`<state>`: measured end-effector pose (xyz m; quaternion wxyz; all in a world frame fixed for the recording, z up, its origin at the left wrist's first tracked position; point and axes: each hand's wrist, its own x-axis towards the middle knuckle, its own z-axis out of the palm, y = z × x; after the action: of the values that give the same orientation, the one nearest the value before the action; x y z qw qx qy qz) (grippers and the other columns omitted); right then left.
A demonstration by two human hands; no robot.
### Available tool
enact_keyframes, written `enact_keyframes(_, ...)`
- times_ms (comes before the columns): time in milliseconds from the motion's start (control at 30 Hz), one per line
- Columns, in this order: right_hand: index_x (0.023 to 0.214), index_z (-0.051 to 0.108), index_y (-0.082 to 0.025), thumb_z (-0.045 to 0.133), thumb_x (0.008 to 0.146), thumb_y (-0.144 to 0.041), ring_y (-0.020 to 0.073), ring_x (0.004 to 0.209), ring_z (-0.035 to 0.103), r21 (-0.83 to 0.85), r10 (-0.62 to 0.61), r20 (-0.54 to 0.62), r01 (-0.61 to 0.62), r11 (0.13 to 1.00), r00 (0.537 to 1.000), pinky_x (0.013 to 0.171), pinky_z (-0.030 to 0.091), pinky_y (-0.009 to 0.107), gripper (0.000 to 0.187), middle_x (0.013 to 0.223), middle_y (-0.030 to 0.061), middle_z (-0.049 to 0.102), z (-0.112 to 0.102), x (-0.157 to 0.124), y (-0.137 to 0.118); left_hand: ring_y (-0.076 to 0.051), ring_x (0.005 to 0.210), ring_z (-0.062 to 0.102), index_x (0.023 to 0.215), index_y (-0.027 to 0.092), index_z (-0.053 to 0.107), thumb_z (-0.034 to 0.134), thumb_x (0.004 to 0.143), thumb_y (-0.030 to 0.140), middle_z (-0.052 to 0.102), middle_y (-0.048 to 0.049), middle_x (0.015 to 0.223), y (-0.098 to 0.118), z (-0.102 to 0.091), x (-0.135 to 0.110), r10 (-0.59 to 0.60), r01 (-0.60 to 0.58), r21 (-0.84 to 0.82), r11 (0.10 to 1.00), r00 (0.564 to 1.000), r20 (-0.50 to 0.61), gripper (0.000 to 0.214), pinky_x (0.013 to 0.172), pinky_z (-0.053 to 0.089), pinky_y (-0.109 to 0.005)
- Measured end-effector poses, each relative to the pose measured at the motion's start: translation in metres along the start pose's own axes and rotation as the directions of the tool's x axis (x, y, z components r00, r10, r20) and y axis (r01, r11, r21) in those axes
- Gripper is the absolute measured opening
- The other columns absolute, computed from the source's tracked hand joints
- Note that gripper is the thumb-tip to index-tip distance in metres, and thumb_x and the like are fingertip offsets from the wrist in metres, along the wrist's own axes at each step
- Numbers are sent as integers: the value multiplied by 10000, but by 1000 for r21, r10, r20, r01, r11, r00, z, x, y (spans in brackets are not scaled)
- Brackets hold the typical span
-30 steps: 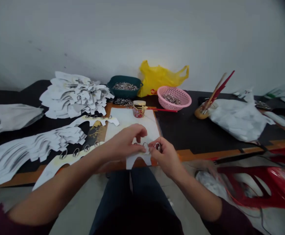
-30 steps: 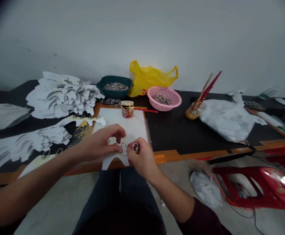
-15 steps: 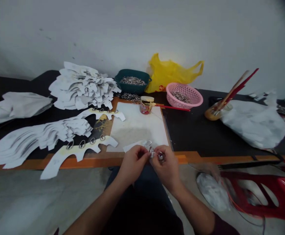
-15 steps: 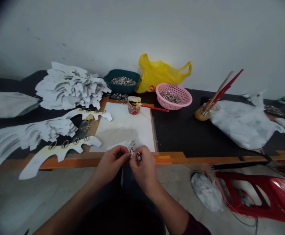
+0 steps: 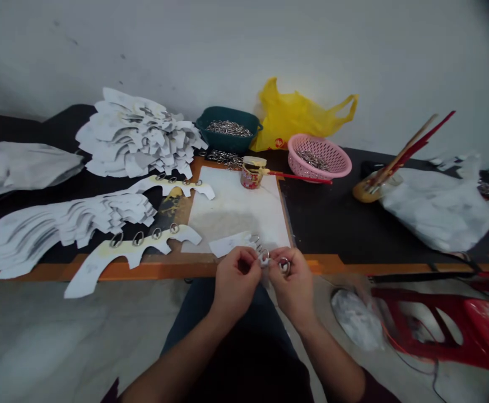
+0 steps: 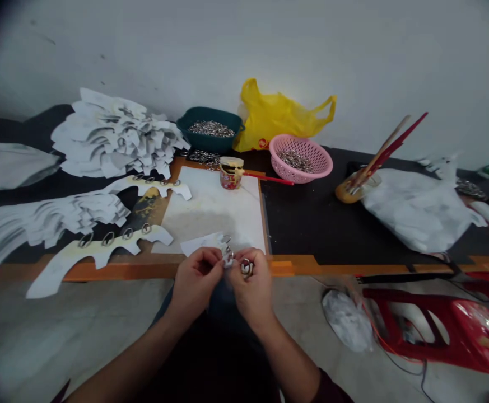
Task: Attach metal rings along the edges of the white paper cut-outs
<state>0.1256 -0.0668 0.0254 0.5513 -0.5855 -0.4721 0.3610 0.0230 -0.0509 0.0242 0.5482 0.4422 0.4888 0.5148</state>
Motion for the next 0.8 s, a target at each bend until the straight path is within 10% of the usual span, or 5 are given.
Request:
enact_keyframes(200,683,387,-206,525,756,-186,109,647,538,184,67,18,-70,980,998,548,417,226,158,736,-20,535,-3,-1,9,-62,517,451,667,176,423,598,643,142,502,59,630,0,-1,3,-251,270,-244,931,962,107,179,521,376,-192)
enact_keyframes(500,693,416,-210,534,734,-123,108,630,521,-244,-202,25,202,948,979,550,420,225,153,738,-12,539,-4,-5,8,-106,659,507,762,159,547,571,737,278,561,9,699,-1,-10,4,-179,165,83,983,960,214,124,624,407,-225)
enact_keyframes(667,725,425,-212,535,742,-123,130,715,548,-165,-211,54,218,962,976,629,445,262,143,775,-1,535,-12,-7,13,-87,547,460,695,149,536,582,711,244,518,20,614,2,-10,6,-306,333,-60,941,914,264,107,527,380,-212)
enact_keyframes(800,733,434,-209,523,776,-147,141,775,568,11,-137,63,137,991,989,674,456,282,116,788,0,519,-16,-10,8,-90,575,445,655,153,556,575,702,196,483,12,680,9,-11,8,-175,167,54,985,959,225,67,503,356,-206)
